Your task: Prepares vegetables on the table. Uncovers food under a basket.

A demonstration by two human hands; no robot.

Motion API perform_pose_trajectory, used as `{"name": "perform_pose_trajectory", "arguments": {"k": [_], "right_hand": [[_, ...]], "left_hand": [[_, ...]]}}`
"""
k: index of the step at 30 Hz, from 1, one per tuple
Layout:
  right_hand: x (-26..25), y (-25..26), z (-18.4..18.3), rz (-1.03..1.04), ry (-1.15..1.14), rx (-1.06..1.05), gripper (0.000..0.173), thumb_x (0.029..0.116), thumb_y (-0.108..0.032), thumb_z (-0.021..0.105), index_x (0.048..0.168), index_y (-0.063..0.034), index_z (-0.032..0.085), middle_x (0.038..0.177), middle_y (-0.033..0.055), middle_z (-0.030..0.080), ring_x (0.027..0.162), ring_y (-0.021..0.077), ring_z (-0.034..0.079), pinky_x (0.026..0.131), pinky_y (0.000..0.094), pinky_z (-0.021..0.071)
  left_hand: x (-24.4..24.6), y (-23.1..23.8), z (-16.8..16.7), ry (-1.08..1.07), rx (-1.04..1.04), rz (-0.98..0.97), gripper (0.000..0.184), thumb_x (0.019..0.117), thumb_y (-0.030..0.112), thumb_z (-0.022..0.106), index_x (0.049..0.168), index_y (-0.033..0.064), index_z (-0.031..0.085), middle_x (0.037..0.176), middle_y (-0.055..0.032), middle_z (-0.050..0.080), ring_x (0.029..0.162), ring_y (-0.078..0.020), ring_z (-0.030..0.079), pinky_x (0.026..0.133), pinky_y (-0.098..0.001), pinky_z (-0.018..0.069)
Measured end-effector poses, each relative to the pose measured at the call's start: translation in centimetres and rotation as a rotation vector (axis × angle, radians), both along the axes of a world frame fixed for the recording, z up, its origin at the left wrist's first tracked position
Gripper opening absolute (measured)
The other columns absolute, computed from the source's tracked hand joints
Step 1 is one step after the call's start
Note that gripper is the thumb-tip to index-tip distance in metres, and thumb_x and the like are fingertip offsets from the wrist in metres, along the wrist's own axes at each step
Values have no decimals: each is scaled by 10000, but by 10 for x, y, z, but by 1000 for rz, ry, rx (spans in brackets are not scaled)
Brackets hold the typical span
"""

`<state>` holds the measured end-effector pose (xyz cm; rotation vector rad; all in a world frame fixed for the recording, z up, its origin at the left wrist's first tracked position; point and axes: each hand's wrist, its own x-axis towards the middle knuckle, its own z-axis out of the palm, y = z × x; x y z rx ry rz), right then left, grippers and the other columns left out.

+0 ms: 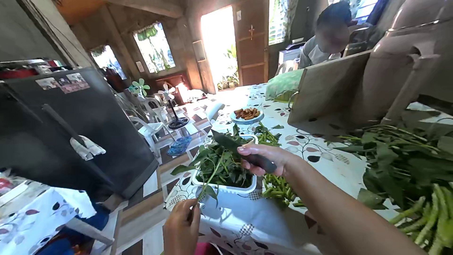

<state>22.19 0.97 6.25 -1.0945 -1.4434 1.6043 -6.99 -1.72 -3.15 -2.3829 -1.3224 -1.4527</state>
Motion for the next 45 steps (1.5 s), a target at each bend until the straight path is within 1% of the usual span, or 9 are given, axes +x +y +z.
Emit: {"name": "perform_pose_trajectory", "arguments": {"k": [15,18,20,23,27,30,35,39,45], "right_hand": [[10,11,-13,96,205,83,286,1004,-439,504,939,-163,541,731,-54,574,492,-17,524,460,110,466],[-3,5,-6,-57,34,163,307,971,-356,554,1175,-138,484,722,-59,514,471,-26,435,436,113,388],[-21,0,3,-212,-233,225,586,904,-367,707,1349,-92,442,827,3,538,588,40,445,538,216,399],[-45,7,6,-323,-475,222,806,809,-442,827,1408,-75,433,1093,168,641,956,259,632,849,484,522],[-59,26,5,-403,-463,129,835,820,-477,826,1422,-58,428,1219,225,604,1094,325,600,913,525,494],[-50,34,9,-508,-428,165,830,830,-490,809,1415,-34,438,1161,233,617,983,337,619,824,534,516],[-16,21,20,-337,-281,57,571,974,-546,609,1367,-143,509,653,-22,497,447,37,408,413,179,355],[-5,6,19,-21,-81,92,403,1047,-506,424,960,-139,565,636,-39,549,438,-4,468,415,121,399],[-10,-1,3,177,76,86,394,999,-539,491,904,-162,557,702,-44,595,491,-17,535,459,101,454]], "left_hand": [[17,1,-7,-32,20,-125,169,887,94,614,900,-18,741,681,-48,595,567,-36,505,547,-143,436],[15,-1,-7,-17,1,-117,177,884,105,613,905,-12,744,660,-43,602,544,-43,503,530,-160,435],[16,-5,-3,-17,-33,-126,163,891,106,614,900,-10,727,652,-35,589,522,-33,480,511,-156,422],[23,-12,4,2,-51,-102,160,888,118,607,882,-5,710,588,-9,527,484,-40,444,481,-174,403],[28,-16,7,45,-46,-33,154,880,104,608,872,-8,713,582,-18,523,472,-74,455,466,-208,412],[22,-27,10,70,-61,-18,138,859,84,612,849,-10,713,584,-41,554,473,-96,489,471,-226,435],[12,-16,4,27,-36,-1,160,886,123,605,879,11,718,609,-12,564,483,-48,472,471,-183,416],[19,-3,-4,14,9,-30,172,888,130,597,880,-1,708,610,-10,539,487,-51,453,482,-170,409],[28,1,-7,10,24,-26,167,890,115,598,882,-2,716,631,-31,562,509,-77,490,500,-195,439]]}}
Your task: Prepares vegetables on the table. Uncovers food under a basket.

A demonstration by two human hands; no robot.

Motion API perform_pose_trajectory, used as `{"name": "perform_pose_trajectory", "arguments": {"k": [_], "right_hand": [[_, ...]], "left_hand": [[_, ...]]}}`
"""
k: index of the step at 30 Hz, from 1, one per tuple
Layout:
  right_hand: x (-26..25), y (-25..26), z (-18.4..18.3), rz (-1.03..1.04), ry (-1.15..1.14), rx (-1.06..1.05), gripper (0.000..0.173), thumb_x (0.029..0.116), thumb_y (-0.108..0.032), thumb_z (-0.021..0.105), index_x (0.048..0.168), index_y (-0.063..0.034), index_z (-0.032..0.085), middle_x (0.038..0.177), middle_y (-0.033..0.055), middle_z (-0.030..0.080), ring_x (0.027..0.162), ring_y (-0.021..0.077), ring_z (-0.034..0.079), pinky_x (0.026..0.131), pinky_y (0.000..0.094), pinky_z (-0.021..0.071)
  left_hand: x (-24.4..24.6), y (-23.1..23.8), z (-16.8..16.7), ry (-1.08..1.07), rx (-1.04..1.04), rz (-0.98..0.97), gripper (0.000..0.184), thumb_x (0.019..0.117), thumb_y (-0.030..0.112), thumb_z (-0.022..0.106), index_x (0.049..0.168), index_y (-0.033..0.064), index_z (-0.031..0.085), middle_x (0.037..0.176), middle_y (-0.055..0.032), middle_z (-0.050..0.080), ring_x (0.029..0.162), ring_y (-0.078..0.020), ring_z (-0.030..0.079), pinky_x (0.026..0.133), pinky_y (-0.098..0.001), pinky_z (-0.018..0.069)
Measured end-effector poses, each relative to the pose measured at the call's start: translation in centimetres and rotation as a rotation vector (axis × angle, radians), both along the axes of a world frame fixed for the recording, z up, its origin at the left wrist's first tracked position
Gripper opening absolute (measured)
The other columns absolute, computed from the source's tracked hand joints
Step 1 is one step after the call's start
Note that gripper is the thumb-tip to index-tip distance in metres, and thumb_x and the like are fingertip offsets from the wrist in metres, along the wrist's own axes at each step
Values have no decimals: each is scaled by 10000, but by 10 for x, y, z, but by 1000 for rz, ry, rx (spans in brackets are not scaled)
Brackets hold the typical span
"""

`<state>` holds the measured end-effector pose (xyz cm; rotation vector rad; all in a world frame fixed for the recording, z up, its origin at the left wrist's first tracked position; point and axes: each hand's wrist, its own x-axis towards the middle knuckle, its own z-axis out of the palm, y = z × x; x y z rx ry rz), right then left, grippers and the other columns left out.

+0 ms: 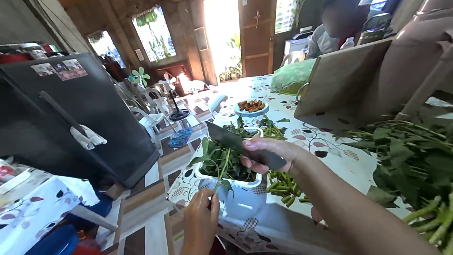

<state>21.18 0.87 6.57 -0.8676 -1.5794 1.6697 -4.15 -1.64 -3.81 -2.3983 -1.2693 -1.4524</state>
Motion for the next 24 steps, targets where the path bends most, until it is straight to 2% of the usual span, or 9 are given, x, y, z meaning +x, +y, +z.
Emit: {"name": "perform_pose_trajectory", "arguments": {"k": [2,4,7,10,13,16,18,21,24], "right_hand": [[-4,0,-6,7,17,-14,350,993,-515,513,945,-170,552,711,-48,591,482,-22,522,451,100,447],[-7,-2,-10,-11,15,-2,350,957,-462,572,1143,-172,510,732,-55,563,484,-27,497,448,95,433],[-15,-10,-7,-119,-78,16,628,907,-373,638,1431,-179,352,729,-59,500,478,-24,419,436,113,370],[-30,-17,-3,-276,-290,120,783,839,-376,748,1453,-154,317,792,-26,531,556,15,435,507,193,391],[-49,-23,1,-430,-574,295,811,759,-439,827,1399,-124,441,989,112,646,879,227,641,768,465,530],[-55,-28,-2,-615,-632,362,763,783,-459,826,1378,-124,486,951,127,673,877,282,667,762,522,537],[-34,-34,-3,-706,-436,276,698,846,-368,815,1399,-136,458,926,112,656,770,223,636,675,437,539],[11,-50,-5,-651,-134,96,382,936,-382,654,1222,-178,503,646,-43,472,456,14,401,424,167,360],[29,-59,-3,-499,-99,24,258,950,-402,590,1062,-180,519,596,-51,450,421,3,392,400,139,349]], "left_hand": [[1,-1,1,0,4,-8,165,896,111,599,885,-3,717,641,-34,567,517,-76,490,503,-191,436],[2,-1,2,2,8,-8,167,894,118,601,888,2,722,649,-34,575,515,-73,486,501,-189,431],[1,-1,3,0,-2,-6,173,904,132,595,893,16,723,662,-26,575,511,-62,471,496,-183,422],[4,-3,9,-10,-8,-13,178,911,126,589,897,8,722,664,-36,585,518,-75,481,501,-201,431],[10,-4,14,-21,-5,-3,175,910,130,585,892,15,716,633,-13,550,514,-61,466,502,-190,421],[20,-10,19,-22,-23,-7,156,903,118,597,887,9,707,622,-15,543,503,-71,473,492,-205,432],[24,-14,20,-12,-40,-33,153,904,128,602,892,17,707,624,-7,537,500,-60,463,487,-192,421],[25,-13,18,2,-63,-63,166,918,139,601,912,15,712,640,-12,551,508,-65,472,492,-202,429],[24,-5,16,-3,-90,-41,175,931,142,609,924,1,712,640,-23,555,514,-87,481,500,-238,438]]}}
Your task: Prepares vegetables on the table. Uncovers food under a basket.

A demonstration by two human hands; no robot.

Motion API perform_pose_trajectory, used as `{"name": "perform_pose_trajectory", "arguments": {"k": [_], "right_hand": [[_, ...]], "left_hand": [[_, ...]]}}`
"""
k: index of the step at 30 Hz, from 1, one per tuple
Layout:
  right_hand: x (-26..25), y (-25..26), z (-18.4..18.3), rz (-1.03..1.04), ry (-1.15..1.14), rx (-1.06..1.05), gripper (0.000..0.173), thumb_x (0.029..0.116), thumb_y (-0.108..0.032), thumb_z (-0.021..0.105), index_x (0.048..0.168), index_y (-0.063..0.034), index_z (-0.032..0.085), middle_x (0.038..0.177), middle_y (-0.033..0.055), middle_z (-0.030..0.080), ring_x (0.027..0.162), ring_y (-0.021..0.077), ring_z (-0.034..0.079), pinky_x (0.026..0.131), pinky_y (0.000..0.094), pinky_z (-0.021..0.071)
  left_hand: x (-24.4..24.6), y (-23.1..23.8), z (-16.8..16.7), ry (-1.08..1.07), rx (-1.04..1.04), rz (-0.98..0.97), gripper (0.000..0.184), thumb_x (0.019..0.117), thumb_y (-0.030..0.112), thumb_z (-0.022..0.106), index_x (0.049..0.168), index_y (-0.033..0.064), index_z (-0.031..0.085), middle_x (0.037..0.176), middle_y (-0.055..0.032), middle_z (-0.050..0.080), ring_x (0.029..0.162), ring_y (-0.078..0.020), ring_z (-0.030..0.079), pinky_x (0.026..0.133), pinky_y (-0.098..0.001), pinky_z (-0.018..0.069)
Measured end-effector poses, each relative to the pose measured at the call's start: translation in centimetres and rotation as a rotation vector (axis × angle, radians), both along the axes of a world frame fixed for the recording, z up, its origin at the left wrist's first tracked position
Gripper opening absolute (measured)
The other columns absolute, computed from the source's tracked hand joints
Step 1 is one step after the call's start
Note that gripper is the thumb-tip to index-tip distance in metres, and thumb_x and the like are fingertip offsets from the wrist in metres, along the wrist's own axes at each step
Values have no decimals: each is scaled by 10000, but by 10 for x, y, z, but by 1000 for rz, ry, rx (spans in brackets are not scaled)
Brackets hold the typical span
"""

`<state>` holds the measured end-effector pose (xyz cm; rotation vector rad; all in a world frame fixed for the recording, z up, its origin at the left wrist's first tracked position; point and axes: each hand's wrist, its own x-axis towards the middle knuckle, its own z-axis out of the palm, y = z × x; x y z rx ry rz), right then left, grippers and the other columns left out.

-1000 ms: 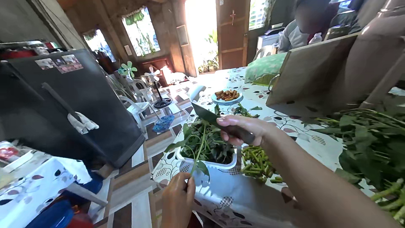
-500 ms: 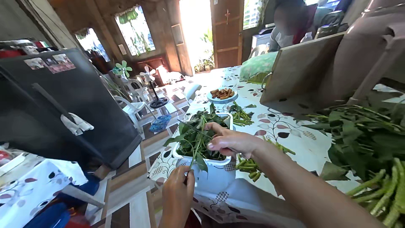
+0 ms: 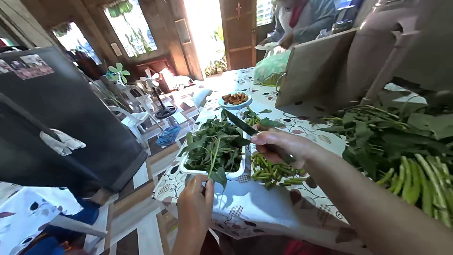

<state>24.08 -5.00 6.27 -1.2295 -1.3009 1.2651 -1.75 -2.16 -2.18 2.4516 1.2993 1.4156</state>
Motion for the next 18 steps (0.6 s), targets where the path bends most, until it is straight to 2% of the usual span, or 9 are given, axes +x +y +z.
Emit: {"name": "perform_pose_trajectory", "arguments": {"k": [3,7,8,11,12,13,16,18], "right_hand": [[-15,11,8,37,-42,-23,289,968,-404,614,1095,-156,535,599,-46,454,413,5,392,384,143,342],[-37,39,27,88,-124,-52,385,1022,-508,524,1203,-172,581,667,-47,487,447,17,394,405,161,347],[-38,45,31,102,-104,-68,385,1021,-515,521,1199,-179,580,680,-44,500,453,18,404,407,160,354],[-31,50,36,117,-43,-83,350,1035,-507,487,989,-166,550,630,-44,498,427,11,417,400,152,376],[-24,46,36,112,-30,-83,363,1037,-511,477,957,-163,543,627,-42,501,424,10,424,398,148,383],[-15,39,35,102,-18,-76,358,1034,-510,479,964,-166,549,633,-40,506,426,10,428,398,146,385],[19,13,28,91,-11,-30,333,1014,-517,494,1084,-197,557,686,-40,543,456,-1,448,405,132,381],[38,-8,22,62,-67,-39,385,1009,-560,455,1081,-192,543,683,-45,537,450,-3,449,399,131,387]], "left_hand": [[-6,5,3,-41,2,47,180,939,144,612,941,-5,712,622,-13,542,504,-72,456,498,-228,417],[-18,1,8,-59,-18,94,189,960,150,604,971,-3,713,654,-25,569,513,-53,464,501,-206,414],[-21,1,8,-60,-19,94,189,957,158,600,969,4,710,651,-13,563,510,-37,455,495,-188,406],[-29,1,7,-74,-24,64,209,955,182,596,966,2,703,642,8,547,505,-3,443,487,-159,392],[-29,1,7,-81,-20,40,215,953,184,597,962,-4,700,639,13,539,510,10,436,491,-148,384],[-29,2,8,-97,-14,8,217,955,184,595,958,-9,694,637,26,526,513,31,422,492,-128,370],[-20,5,11,-175,-13,-114,219,962,164,599,980,-39,679,652,48,539,529,82,423,505,-85,369],[-8,5,13,-211,-23,-182,210,960,147,602,985,-50,670,664,50,545,539,97,430,513,-72,375]]}}
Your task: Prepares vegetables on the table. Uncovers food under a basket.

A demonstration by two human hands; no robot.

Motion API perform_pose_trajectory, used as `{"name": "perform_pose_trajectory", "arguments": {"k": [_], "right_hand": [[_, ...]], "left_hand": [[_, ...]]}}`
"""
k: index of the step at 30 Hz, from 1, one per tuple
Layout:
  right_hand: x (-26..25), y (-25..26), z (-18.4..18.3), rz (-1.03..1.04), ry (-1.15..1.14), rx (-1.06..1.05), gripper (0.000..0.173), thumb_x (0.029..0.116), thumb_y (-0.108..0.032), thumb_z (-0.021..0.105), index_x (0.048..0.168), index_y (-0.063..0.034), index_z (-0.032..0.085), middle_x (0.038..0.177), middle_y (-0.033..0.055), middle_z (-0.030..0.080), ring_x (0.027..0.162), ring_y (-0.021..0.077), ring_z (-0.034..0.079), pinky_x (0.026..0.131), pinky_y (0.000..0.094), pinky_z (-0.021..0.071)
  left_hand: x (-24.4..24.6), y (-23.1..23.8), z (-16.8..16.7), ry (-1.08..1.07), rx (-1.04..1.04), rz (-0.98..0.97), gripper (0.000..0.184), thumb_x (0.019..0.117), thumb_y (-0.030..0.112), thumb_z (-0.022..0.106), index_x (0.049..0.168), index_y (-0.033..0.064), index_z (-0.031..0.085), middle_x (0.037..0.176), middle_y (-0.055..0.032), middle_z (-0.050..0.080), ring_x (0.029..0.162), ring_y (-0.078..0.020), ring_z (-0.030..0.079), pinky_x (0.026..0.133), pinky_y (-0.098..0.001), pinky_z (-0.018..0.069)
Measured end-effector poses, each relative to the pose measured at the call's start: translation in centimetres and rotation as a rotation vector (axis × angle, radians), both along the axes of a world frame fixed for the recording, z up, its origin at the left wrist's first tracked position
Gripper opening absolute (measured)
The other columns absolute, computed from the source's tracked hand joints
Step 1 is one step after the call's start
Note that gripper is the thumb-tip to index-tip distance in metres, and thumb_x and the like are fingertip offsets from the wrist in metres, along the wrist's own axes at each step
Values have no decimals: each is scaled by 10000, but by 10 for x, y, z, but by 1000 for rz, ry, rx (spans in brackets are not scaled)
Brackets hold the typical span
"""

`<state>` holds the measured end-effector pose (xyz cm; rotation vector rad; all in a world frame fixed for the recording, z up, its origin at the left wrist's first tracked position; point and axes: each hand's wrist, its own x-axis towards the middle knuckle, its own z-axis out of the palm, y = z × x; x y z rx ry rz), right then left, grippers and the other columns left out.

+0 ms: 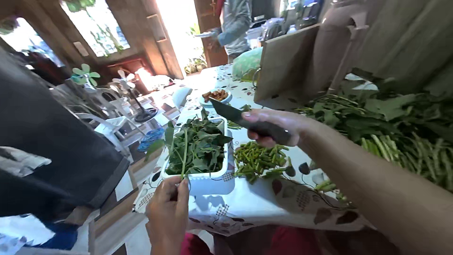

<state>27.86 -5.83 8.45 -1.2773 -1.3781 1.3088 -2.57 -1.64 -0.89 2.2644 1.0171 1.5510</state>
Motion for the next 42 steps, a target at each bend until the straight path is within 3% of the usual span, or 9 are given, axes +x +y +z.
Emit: {"name": "perform_pose_trajectory", "arguments": {"k": [4,15,21,22,26,31,35,39,42], "right_hand": [[16,-31,-15,-185,-95,-198,636,1025,-676,287,1252,-143,550,644,-26,494,420,27,410,383,163,362],[38,-44,-24,-266,-330,-344,394,1126,-344,295,1222,-96,586,633,17,474,423,68,355,405,203,313],[26,-44,-8,-315,-442,-356,453,1120,-419,311,1362,-144,579,858,70,557,621,124,478,568,295,424],[24,-44,-7,-313,-455,-357,454,1119,-429,305,1362,-161,581,790,51,526,565,106,443,519,268,394],[35,-36,-16,-292,-389,-363,432,1123,-407,300,1414,-204,548,664,16,443,458,83,343,434,228,313],[48,-39,-18,-270,-230,-189,420,1128,-362,265,1390,-184,541,630,-18,466,421,36,369,391,172,317],[57,-43,-24,-330,-56,-88,551,1078,-575,245,1306,-172,543,609,-44,485,421,15,404,388,156,346],[57,-54,-41,-398,210,90,554,1061,-590,196,1255,-177,510,657,-70,485,448,1,419,415,139,392],[57,-62,-47,-417,322,107,580,1031,-658,247,1270,-193,497,677,-71,490,459,2,432,423,140,410]], "left_hand": [[18,3,-3,-21,-10,-81,191,954,134,597,980,-40,671,673,60,560,548,100,448,516,-68,387],[26,2,-2,-25,-3,-121,190,958,145,596,969,-34,660,677,85,543,552,113,450,509,-67,387],[33,2,3,-37,23,-167,186,961,152,595,965,-20,664,673,98,535,552,122,442,503,-58,382],[31,2,3,-41,21,-168,186,962,149,593,966,-23,662,674,97,538,552,117,448,503,-63,387],[25,3,-1,-38,17,-153,192,965,150,590,964,-29,660,683,83,548,556,112,455,505,-66,392],[22,6,-2,-67,9,-185,177,963,136,594,961,-33,647,694,93,564,566,121,475,514,-61,410],[40,3,16,1,19,-228,238,979,193,589,998,-32,661,716,81,566,587,121,454,533,-58,393],[101,2,62,267,-15,-237,209,952,142,673,1079,-21,708,816,-96,658,624,-124,546,581,-309,483],[168,21,85,573,-143,-279,196,995,150,655,1070,-21,715,908,-189,695,812,-321,673,764,-507,548]]}}
